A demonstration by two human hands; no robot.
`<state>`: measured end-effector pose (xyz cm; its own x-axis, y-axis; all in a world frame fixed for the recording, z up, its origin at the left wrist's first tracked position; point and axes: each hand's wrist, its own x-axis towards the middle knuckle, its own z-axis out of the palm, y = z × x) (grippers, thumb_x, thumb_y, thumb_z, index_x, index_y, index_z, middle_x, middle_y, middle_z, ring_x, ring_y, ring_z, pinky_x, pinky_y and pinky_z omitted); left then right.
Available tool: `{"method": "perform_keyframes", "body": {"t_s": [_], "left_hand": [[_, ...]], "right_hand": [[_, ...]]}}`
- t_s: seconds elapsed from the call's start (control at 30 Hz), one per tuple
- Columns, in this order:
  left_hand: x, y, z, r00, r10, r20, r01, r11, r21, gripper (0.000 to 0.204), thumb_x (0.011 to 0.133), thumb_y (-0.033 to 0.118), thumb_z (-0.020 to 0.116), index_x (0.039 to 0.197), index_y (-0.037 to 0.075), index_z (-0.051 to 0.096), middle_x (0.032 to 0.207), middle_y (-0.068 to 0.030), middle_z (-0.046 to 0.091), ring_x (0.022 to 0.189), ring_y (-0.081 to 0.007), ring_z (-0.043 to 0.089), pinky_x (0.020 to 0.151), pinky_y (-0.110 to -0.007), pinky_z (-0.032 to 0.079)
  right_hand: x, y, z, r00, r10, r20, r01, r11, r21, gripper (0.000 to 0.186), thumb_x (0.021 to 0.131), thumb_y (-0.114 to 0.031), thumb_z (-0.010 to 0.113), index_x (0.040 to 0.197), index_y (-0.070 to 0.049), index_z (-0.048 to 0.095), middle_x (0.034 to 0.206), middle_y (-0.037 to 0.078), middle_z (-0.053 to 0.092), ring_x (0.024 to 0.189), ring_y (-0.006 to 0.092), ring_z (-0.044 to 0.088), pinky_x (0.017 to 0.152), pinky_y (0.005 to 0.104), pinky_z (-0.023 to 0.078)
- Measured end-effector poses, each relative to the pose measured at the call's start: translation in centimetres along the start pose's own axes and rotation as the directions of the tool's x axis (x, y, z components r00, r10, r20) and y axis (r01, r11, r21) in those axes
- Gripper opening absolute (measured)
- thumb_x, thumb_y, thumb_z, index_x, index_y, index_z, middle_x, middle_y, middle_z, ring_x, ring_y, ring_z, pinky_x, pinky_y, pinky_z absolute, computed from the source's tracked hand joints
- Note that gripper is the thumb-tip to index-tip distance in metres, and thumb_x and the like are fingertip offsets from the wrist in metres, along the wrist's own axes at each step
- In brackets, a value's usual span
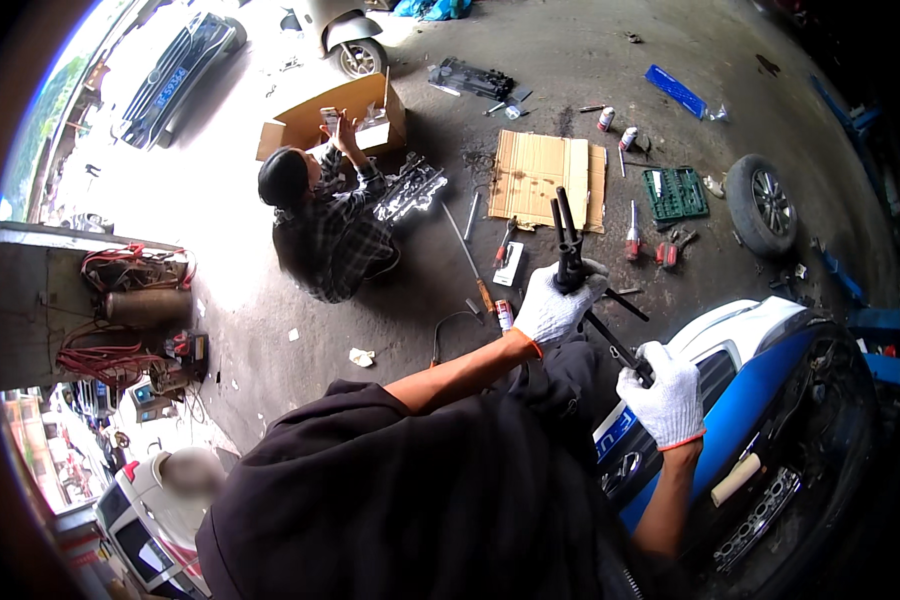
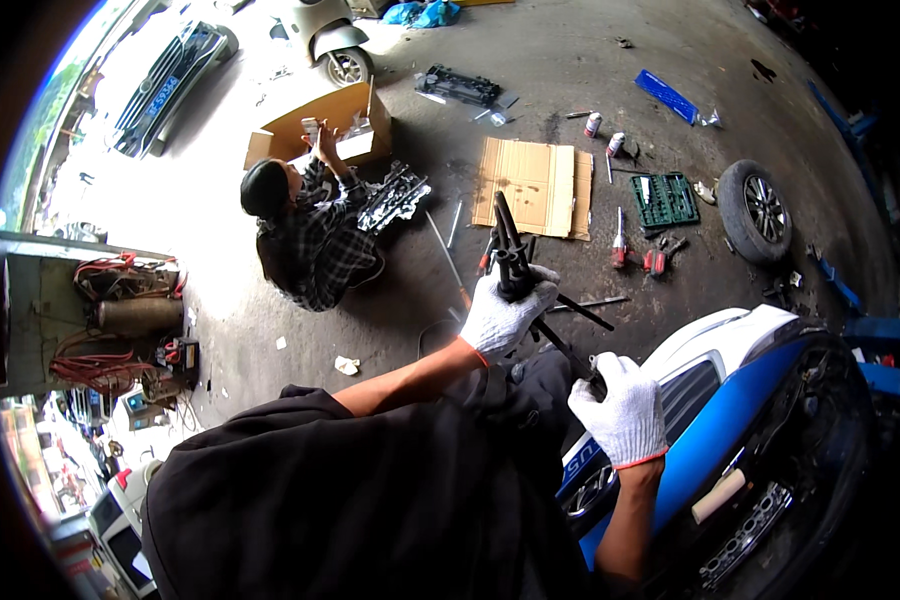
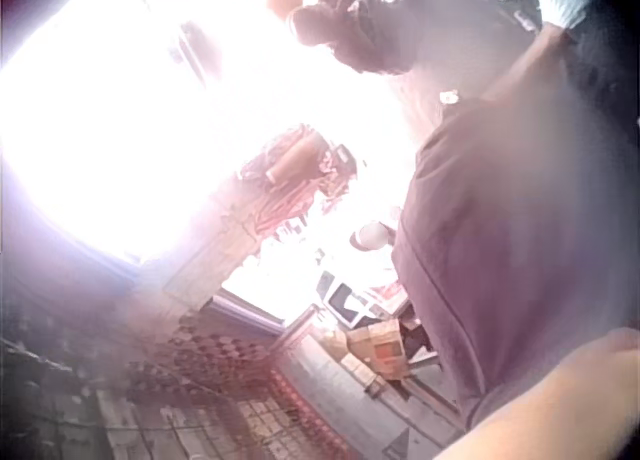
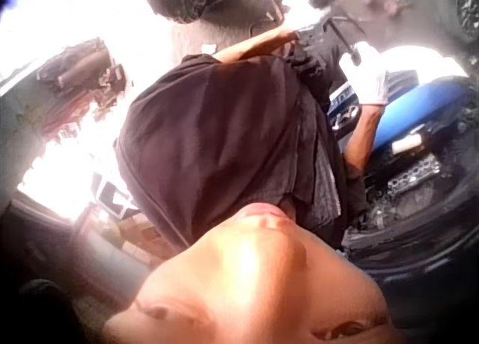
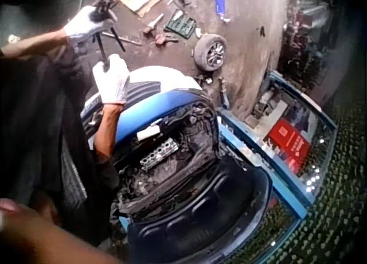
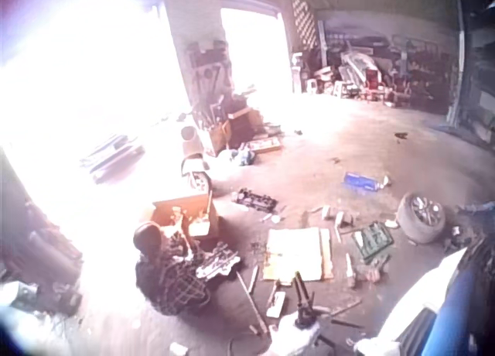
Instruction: The person lifts a cylinder head from the ground, places it onto an engine block inside the engine bay of a car, and then retrieves several long bolts from a cardboard box.
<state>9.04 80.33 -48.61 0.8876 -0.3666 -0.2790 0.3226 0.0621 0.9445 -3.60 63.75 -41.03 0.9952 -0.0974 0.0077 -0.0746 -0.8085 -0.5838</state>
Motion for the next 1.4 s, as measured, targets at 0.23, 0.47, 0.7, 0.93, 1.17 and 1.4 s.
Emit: {"method": "perform_keyframes", "body": {"t_s": [0.23,0.47,0.7,0.93,1.17,1.4], "left_hand": [[12.1,3.8,5.3,0.958,-0.017,-0.286,0.007,0.999,-0.037,0.017,0.093,0.02,0.075,0.102,0.006,0.073,0.076,0.0017,0.064,0.056,-0.0062,0.054,0.047,-0.022,0.041],[25.6,4.3,17.1,0.968,0.053,-0.246,-0.069,0.996,-0.056,0.025,0.097,0.025,0.071,0.114,0.008,0.067,0.076,-0.0016,0.065,0.05,-0.0054,0.052,0.038,-0.019,0.035],[33.1,5.3,32.7,0.988,-0.098,0.12,0.112,0.987,-0.115,0.023,0.096,0.028,0.073,0.099,0.006,0.068,0.073,-0.0013,0.064,0.046,-0.0068,0.049,0.039,-0.022,0.033],[36.9,4.4,53.0,0.87,-0.337,0.36,0.296,0.941,0.166,0.033,0.103,0.046,0.058,0.088,0.017,0.063,0.059,0.0075,0.047,0.037,-0.0042,0.03,0.033,-0.023,0.02],[40.1,-1.8,73.3,0.675,-0.466,0.573,0.297,0.882,0.367,0.032,0.105,0.041,0.055,0.091,0.013,0.063,0.057,0.0052,0.046,0.037,-0.0044,0.029,0.033,-0.022,0.021],[41.5,-5.3,92.6,0.595,-0.407,0.693,0.15,0.903,0.402,0.03,0.1,0.042,0.064,0.092,0.013,0.062,0.059,0.0035,0.051,0.037,-0.0039,0.036,0.03,-0.021,0.024]], "right_hand": [[9.3,12.5,-8.0,0.999,0.0,-0.039,0.01,0.968,0.252,0.019,0.076,-0.008,0.077,0.088,-0.003,0.064,0.072,0.009,0.063,0.06,0.0181,0.065,0.056,0.0315,0.051],[14.6,24.5,-13.1,0.916,0.378,-0.134,0.005,0.322,0.947,0.014,0.088,0.002,0.07,0.101,0.0,0.071,0.088,0.005,0.075,0.08,0.0104,0.072,0.068,0.0238,0.057],[14.8,31.8,-20.0,0.856,0.468,-0.22,0.184,0.121,0.975,0.034,0.098,-0.001,0.06,0.131,0.003,0.064,0.097,0.013,0.073,0.077,0.0169,0.071,0.068,0.029,0.06],[12.1,43.8,-27.3,0.726,0.497,-0.475,0.389,0.273,0.88,0.036,0.1,0.004,0.056,0.133,-0.006,0.065,0.091,0.012,0.071,0.065,0.0136,0.068,0.058,0.0263,0.056],[6.8,53.7,-36.7,0.386,0.731,-0.563,0.217,0.521,0.825,0.038,0.086,0.004,0.057,0.123,0.002,0.068,0.097,0.016,0.074,0.07,0.0207,0.07,0.067,0.0317,0.056],[6.0,63.4,-43.7,0.052,0.706,-0.706,-0.107,0.707,0.699,0.044,0.091,0.0,0.067,0.135,-0.002,0.061,0.104,0.009,0.067,0.077,0.0135,0.069,0.064,0.0261,0.057]]}}
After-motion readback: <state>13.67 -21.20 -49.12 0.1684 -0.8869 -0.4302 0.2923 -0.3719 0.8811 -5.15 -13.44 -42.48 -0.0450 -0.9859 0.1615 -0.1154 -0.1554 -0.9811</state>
